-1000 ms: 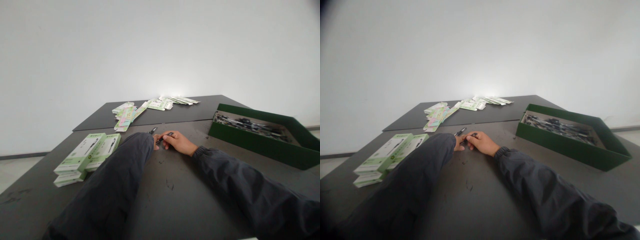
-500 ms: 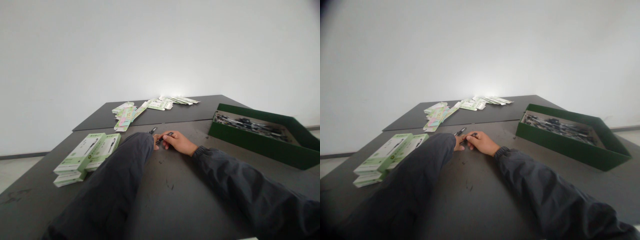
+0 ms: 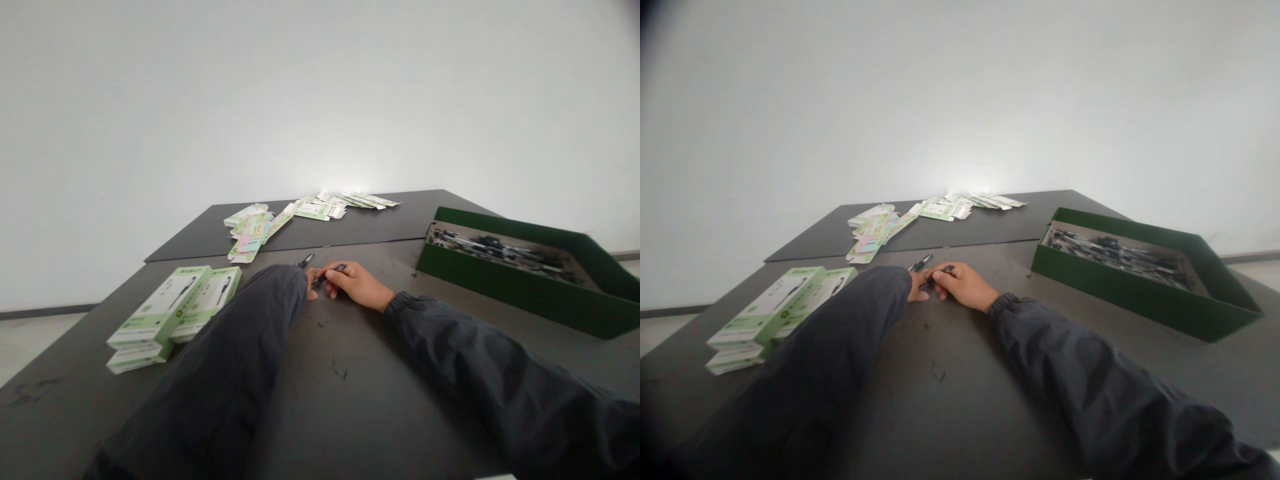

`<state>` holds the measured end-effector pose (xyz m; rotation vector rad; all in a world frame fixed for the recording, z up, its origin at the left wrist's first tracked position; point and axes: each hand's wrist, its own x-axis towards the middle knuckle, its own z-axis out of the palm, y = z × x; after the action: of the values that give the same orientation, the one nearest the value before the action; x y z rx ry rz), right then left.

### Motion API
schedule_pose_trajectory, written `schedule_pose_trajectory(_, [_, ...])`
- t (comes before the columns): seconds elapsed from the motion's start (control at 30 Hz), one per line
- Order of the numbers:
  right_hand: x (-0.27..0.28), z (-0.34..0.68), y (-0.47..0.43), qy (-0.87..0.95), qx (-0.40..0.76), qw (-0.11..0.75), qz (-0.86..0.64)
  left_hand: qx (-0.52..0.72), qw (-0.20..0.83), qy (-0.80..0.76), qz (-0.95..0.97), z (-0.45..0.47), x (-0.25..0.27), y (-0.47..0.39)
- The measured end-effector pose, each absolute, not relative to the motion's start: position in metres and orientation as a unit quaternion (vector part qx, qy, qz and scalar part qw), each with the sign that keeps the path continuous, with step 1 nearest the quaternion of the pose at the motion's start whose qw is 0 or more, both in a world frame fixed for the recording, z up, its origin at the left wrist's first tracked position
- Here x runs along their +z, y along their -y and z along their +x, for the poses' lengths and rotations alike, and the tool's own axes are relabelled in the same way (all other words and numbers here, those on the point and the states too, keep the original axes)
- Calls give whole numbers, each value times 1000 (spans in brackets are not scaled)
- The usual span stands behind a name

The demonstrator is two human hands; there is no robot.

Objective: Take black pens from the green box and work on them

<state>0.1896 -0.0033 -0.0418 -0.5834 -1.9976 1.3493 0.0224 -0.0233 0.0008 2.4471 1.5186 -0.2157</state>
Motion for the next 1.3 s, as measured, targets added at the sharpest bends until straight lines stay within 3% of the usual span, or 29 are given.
schedule_pose_trajectory(1.3, [-41,190,3,760,517,327,-220,-65,131,-514,845,18,-4,19])
